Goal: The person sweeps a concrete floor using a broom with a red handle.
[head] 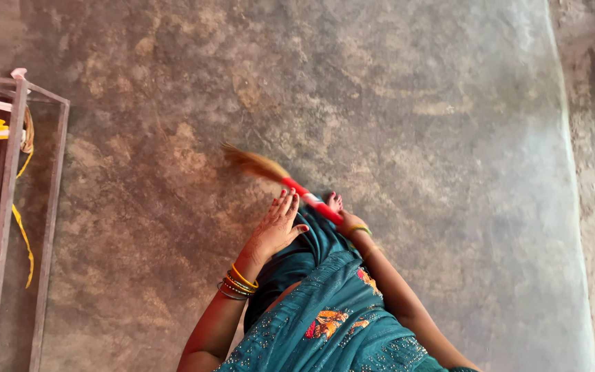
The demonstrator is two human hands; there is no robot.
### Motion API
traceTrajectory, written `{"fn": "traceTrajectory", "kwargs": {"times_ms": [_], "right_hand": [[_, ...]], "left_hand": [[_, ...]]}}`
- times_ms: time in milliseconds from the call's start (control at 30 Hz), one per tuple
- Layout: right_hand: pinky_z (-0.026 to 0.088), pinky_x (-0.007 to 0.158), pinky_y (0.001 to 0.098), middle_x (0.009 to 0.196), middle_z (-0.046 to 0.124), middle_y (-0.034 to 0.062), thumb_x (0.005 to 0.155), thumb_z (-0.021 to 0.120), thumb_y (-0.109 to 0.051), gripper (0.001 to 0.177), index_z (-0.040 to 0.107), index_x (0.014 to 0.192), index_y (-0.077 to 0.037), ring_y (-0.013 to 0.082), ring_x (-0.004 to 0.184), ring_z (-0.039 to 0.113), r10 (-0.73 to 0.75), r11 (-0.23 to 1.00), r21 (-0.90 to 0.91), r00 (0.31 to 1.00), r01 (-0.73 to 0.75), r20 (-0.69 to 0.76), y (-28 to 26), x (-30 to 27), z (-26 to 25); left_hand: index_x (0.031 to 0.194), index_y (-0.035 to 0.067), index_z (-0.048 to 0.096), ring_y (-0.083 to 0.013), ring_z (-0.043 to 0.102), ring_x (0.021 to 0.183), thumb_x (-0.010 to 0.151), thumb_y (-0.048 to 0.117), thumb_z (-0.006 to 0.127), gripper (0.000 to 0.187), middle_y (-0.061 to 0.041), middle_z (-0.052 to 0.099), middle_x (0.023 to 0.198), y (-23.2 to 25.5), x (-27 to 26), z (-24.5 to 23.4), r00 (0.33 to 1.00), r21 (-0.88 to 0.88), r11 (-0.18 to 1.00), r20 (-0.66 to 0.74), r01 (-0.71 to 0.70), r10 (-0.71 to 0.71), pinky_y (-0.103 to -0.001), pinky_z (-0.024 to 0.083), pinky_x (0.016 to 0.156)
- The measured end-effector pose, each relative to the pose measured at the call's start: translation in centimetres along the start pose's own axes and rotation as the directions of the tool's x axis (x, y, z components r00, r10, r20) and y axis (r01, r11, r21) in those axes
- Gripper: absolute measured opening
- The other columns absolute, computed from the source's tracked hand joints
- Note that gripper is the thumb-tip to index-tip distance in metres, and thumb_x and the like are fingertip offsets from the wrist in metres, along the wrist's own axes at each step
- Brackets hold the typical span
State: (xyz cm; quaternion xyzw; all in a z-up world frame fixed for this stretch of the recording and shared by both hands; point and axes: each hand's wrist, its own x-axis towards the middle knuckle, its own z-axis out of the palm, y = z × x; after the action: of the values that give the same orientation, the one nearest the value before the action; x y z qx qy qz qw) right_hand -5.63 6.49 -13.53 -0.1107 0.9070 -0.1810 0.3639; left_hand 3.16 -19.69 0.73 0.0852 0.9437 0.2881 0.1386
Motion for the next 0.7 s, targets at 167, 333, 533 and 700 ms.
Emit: {"fn": "traceTrajectory", "kwargs": {"times_ms": [167, 333, 533, 700], "right_hand": [[0.053, 0.053, 0.0409, 0.084, 0.072, 0.0170, 0.079, 0.082, -0.023, 0.054, 0.065, 0.128, -0.006, 0.0261, 0.060, 0.067, 0.457, 0.791, 0.398, 0.881, -0.465, 0.121, 9.7, -0.5, -2.7], [0.044, 0.043, 0.0362, 0.070, 0.059, 0.0094, 0.087, 0.080, -0.020, 0.042, 0.066, 0.112, 0.010, 0.0193, 0.049, 0.054, 0.698, 0.285, 0.806, 0.688, -0.519, 0.196, 15.8, 1.7, -6.6], [0.044, 0.042, 0.0368, 0.068, 0.058, 0.0080, 0.090, 0.077, -0.014, 0.039, 0.059, 0.110, 0.014, 0.0210, 0.048, 0.057, 0.659, 0.261, 0.915, 0.749, -0.306, 0.063, 13.3, 2.5, -12.5], [0.056, 0.048, 0.0379, 0.073, 0.069, 0.0144, 0.088, 0.074, -0.028, 0.043, 0.060, 0.118, 0.000, 0.0234, 0.053, 0.068, 0.525, 0.724, 0.573, 0.846, -0.385, -0.095, 8.7, 3.9, -13.2]], "left_hand": [[0.158, -0.003, 0.020, -0.0372, 0.013, 0.156, 0.096, 0.059, 0.054, 0.094, -0.022, 0.016, 0.168, 0.8, 3.9, -0.8, 1.000, 0.035, 0.999, 0.006, -0.001, 0.000, -0.048, 0.017, 0.125], [0.159, -0.003, 0.019, -0.0370, 0.013, 0.156, 0.097, 0.060, 0.050, 0.094, -0.022, 0.015, 0.168, 2.4, 8.4, -1.7, 0.999, 0.041, 0.998, -0.017, -0.039, 0.040, -0.047, 0.017, 0.125], [0.160, -0.002, 0.017, -0.0366, 0.012, 0.157, 0.097, 0.062, 0.048, 0.095, -0.021, 0.015, 0.169, 4.2, 12.1, -2.2, 0.999, 0.040, 0.999, -0.023, -0.023, 0.024, -0.048, 0.018, 0.125], [0.159, -0.002, 0.018, -0.0367, 0.012, 0.157, 0.096, 0.062, 0.051, 0.096, -0.021, 0.016, 0.168, 5.0, 13.2, -1.7, 0.998, 0.017, 0.999, -0.049, 0.027, -0.026, -0.048, 0.018, 0.125]]}}
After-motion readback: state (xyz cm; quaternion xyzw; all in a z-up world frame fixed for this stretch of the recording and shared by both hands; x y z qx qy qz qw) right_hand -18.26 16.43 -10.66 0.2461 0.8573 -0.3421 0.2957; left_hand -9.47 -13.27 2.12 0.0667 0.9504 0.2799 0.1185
